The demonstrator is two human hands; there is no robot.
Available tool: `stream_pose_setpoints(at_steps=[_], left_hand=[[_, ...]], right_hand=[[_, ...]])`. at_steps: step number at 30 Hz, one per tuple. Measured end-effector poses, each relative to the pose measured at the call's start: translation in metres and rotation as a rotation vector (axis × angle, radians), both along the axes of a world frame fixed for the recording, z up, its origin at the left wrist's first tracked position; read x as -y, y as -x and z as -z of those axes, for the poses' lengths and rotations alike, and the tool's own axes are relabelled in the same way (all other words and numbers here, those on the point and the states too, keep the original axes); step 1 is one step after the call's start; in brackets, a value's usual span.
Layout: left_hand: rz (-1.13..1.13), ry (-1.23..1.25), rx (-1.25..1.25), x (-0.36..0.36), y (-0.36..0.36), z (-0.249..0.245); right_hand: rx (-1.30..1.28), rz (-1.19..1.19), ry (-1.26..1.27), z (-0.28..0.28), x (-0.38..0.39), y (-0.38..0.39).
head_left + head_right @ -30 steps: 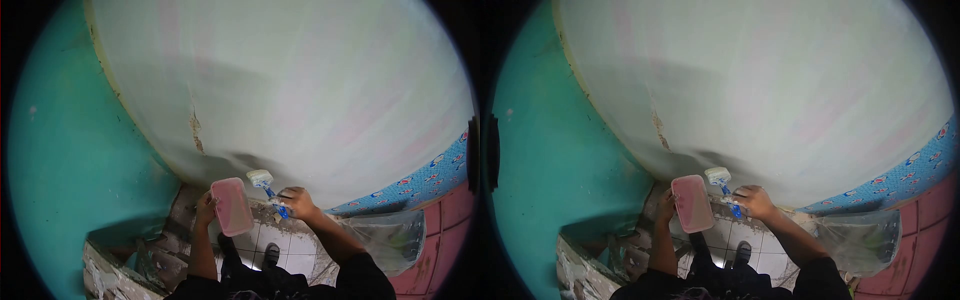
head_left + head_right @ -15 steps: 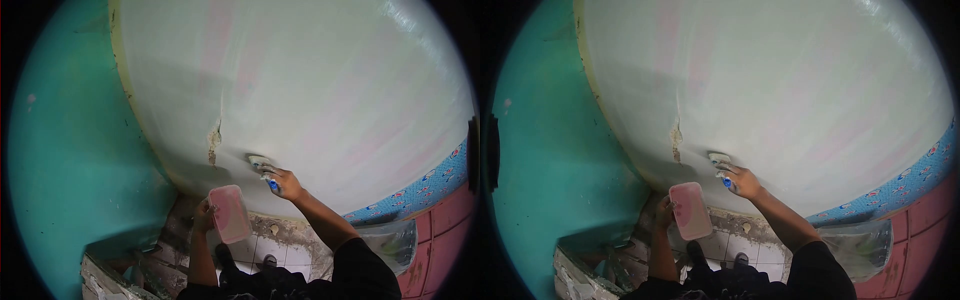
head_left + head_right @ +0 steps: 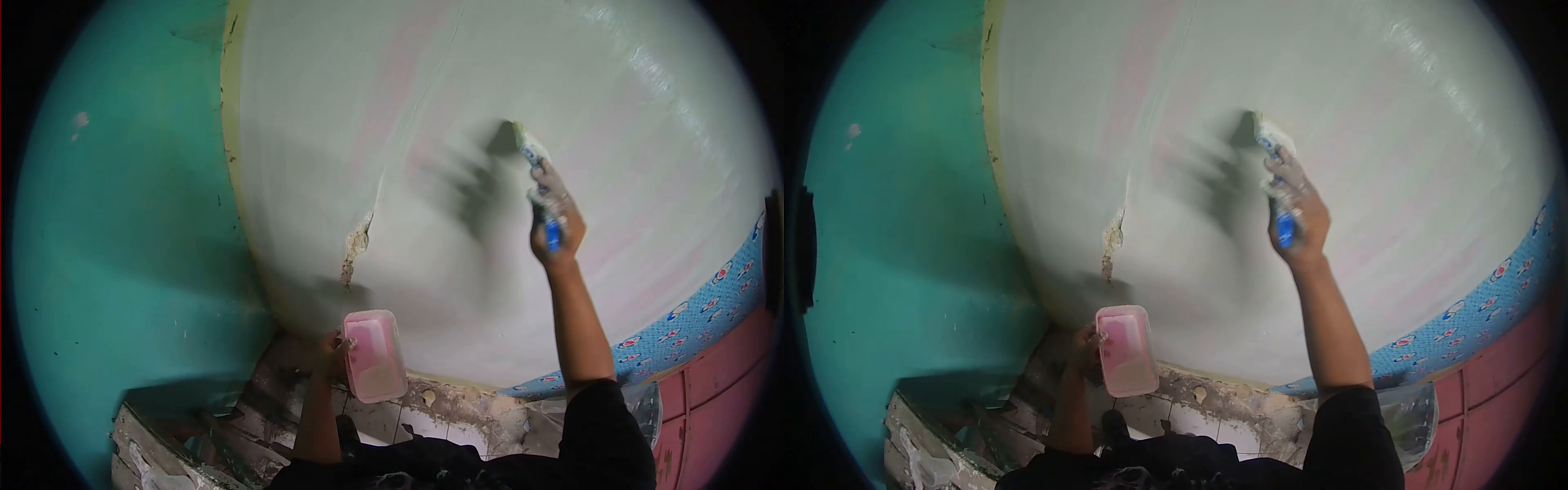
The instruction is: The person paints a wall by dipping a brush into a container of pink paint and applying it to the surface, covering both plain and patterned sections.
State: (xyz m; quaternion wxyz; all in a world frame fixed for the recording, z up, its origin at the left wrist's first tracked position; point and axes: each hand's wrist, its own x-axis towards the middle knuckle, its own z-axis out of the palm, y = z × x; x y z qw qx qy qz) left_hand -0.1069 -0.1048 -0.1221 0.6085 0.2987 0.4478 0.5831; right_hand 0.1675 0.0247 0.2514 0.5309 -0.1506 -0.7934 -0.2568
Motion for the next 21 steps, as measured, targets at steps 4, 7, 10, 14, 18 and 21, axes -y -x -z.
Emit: stream_pose_setpoints(at_steps=[4,7,10,14,18,21], left_hand=[[-0.086,-0.032,-0.025,0.006,0.009,0.003],[-0.162,-0.063,-0.019,0.015,0.019,0.012],[-0.190,-0.063,-0.029,0.023,0.026,0.005],[-0.154,-0.037,-0.056,0.026,0.030,0.002],[-0.113,-0.009,-0.114,0.024,0.024,-0.013],[-0.080,-0.045,-0.115,0.016,0.015,-0.013]], right_hand=[[0.155,0.084,0.358,0.123,-0.008,0.001],[0.369,0.193,0.560,0.258,0.009,0.009],[0.445,0.131,0.821,0.356,0.037,0.015],[0.502,0.207,1.144,0.349,0.034,0.016],[0.310,0.045,1.093,0.203,-0.012,0.000],[0.200,-0.020,0.602,0.046,-0.022,-0.008]])
